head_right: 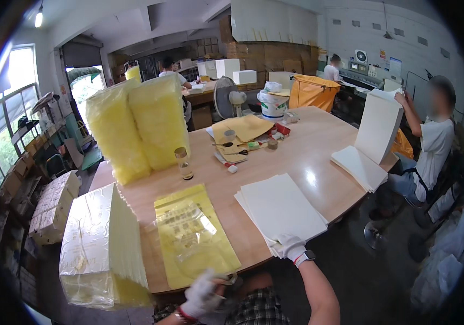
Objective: The person repeatedly picks up white sheets from a stack, places them into yellow plastic bags, and sets the filled bags aside on the table. The process is continuous and repetitive throughout the clip.
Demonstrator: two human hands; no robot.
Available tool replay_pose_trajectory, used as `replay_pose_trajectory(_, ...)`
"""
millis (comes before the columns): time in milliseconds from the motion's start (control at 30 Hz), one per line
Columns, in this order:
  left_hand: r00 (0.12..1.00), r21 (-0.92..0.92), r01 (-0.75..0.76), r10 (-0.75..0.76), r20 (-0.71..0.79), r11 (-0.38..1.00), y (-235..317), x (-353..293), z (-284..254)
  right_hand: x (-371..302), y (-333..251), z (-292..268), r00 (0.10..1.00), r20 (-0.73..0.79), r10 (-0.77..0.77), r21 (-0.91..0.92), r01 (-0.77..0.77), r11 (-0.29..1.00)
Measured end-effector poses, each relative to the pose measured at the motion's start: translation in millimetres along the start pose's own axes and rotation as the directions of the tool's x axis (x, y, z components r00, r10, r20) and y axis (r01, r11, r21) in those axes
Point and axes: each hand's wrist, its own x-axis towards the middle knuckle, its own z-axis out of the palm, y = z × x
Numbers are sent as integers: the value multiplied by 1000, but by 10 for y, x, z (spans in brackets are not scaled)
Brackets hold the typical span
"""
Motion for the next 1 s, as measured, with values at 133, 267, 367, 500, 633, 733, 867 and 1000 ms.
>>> replay_pose_trajectory(133,571,-622,769,-594,566,146,-42,-34,873,-74,-431,-103,950,-229,-213,-16,215,976)
replay_pose_trajectory(267,449,-568,413,-384,807,-712,-244,-29,1124,-753,-1003,-325,771,-157,-617,-10,624,782)
replay_pose_trajectory(367,376,-486,856,-432,820,-178,-181,-59,539,-960,-675,-111,853,-120,-508,370,513,774)
replay_pose_trajectory(500,489,-426,872,-432,758,241,-388,-488,381,-1123,287,659,988,-143,-63,439,121,890)
replay_pose_trajectory(633,537,90,652,-542,647,753,367,-87,361,-1426,-586,887,917,130,377,986,-160,49)
replay_pose_trajectory(733,780,309,269,-394,486,912,586,-573,749,-1340,-1256,945,878,-15,479,977,-89,192)
replay_pose_trajectory(867,958,244,206,-246,148,948,271,-162,159,-1297,-1114,583,959,-175,222,929,86,359)
replay_pose_trajectory(1000,890,502,428,-446,-90,752,-206,455,-498,-1375,-1300,-146,919,-363,153,798,222,561)
